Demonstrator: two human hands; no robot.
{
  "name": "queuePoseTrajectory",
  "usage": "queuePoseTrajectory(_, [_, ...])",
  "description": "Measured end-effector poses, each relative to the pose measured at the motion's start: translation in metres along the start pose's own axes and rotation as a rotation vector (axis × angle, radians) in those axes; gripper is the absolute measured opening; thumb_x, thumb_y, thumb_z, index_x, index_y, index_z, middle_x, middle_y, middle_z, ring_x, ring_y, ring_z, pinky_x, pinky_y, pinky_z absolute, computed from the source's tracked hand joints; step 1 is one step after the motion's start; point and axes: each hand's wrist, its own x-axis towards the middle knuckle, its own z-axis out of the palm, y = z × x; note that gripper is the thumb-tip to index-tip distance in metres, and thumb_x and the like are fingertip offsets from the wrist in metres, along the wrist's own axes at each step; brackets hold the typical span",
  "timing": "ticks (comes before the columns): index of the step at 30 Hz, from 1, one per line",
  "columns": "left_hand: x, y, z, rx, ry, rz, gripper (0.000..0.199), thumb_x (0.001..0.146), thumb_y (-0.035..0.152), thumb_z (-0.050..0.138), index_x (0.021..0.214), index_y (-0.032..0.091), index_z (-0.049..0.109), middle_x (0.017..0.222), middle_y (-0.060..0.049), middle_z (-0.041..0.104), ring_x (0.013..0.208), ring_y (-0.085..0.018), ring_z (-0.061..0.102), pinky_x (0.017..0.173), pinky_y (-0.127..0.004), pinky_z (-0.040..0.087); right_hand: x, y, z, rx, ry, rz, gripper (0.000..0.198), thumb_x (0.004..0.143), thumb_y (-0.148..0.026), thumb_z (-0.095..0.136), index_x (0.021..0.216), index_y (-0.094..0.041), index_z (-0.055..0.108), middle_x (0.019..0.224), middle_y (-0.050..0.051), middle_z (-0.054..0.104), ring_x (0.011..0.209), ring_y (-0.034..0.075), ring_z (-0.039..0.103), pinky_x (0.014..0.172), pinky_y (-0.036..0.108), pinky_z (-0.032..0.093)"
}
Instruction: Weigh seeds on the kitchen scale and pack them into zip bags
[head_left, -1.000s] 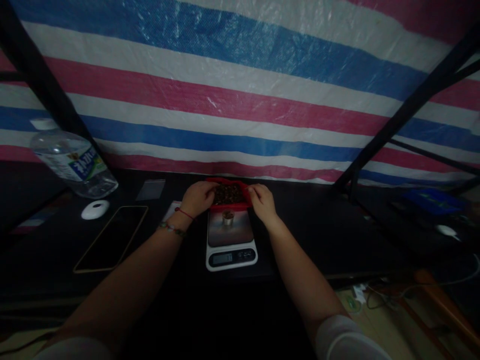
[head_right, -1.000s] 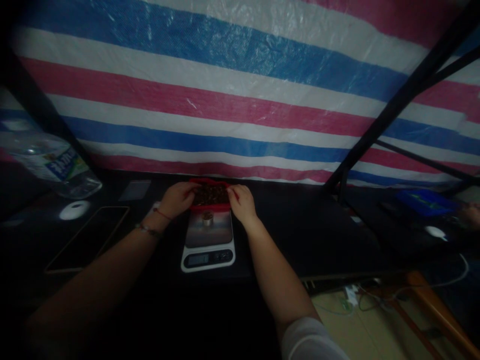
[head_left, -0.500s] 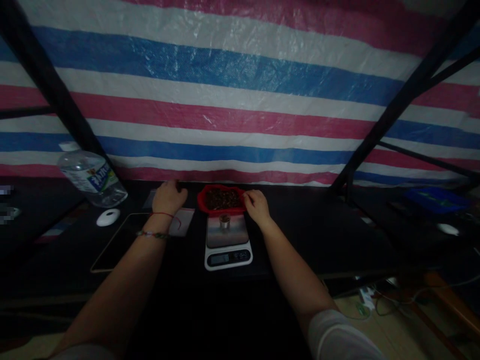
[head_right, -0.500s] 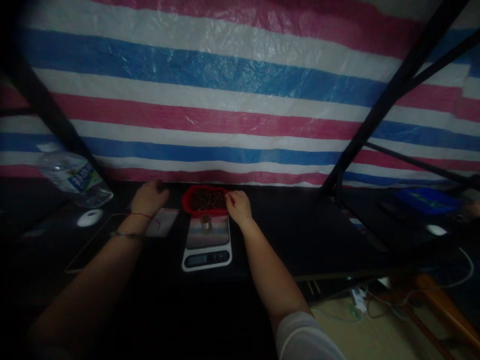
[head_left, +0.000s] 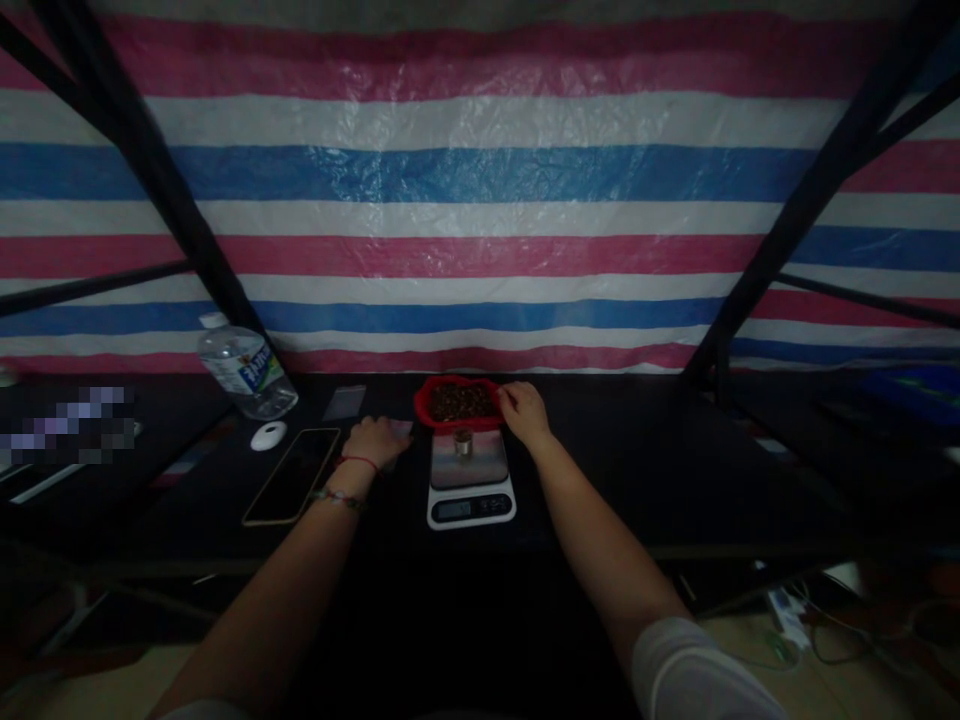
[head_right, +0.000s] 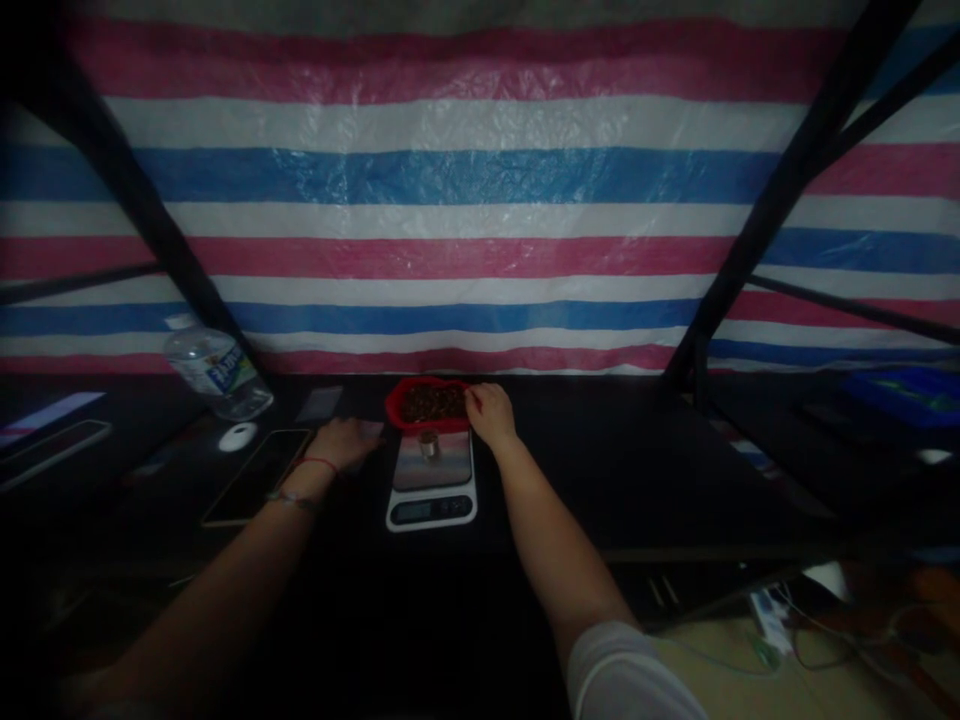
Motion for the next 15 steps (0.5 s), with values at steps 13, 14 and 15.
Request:
queuePoseTrajectory(13, [0.004, -0.016, -0.008, -0.181, 0.123, 0.101, 0.073, 0.078, 0.050, 0.053, 0.138, 0.010, 0.041, 0.139, -0.020, 0.049, 0.128, -0.033, 0.047, 0.103, -0.040, 0.040, 0.000, -0.009, 0.000, 0.013, -0.001, -0.034, 0.024, 0.091, -0.025, 0.047, 0.085, -0.017, 0.069, 0.080, 0.007, 0.067, 0.079, 0.020, 0.058, 0.079, 0.033, 0.044])
queuePoseTrajectory(14, [0.003, -0.015, -0.012, -0.190, 0.170, 0.114, 0.071, 0.077, 0.047, 0.054, 0.137, 0.010, 0.041, 0.137, -0.020, 0.050, 0.127, -0.032, 0.048, 0.103, -0.040, 0.040, 0.000, -0.011, 0.000, 0.024, 0.002, -0.034, 0.024, 0.091, -0.025, 0.047, 0.085, -0.017, 0.069, 0.080, 0.007, 0.067, 0.079, 0.020, 0.058, 0.079, 0.033, 0.044])
queuePoseTrajectory(15, [0.001, -0.013, -0.016, -0.196, 0.236, 0.137, 0.070, 0.077, 0.044, 0.055, 0.136, 0.010, 0.042, 0.136, -0.019, 0.051, 0.126, -0.031, 0.048, 0.104, -0.040, 0.039, 0.000, -0.013, 0.000, 0.042, 0.008, -0.034, 0.024, 0.091, -0.024, 0.047, 0.086, -0.017, 0.069, 0.081, 0.008, 0.067, 0.079, 0.020, 0.058, 0.079, 0.033, 0.044])
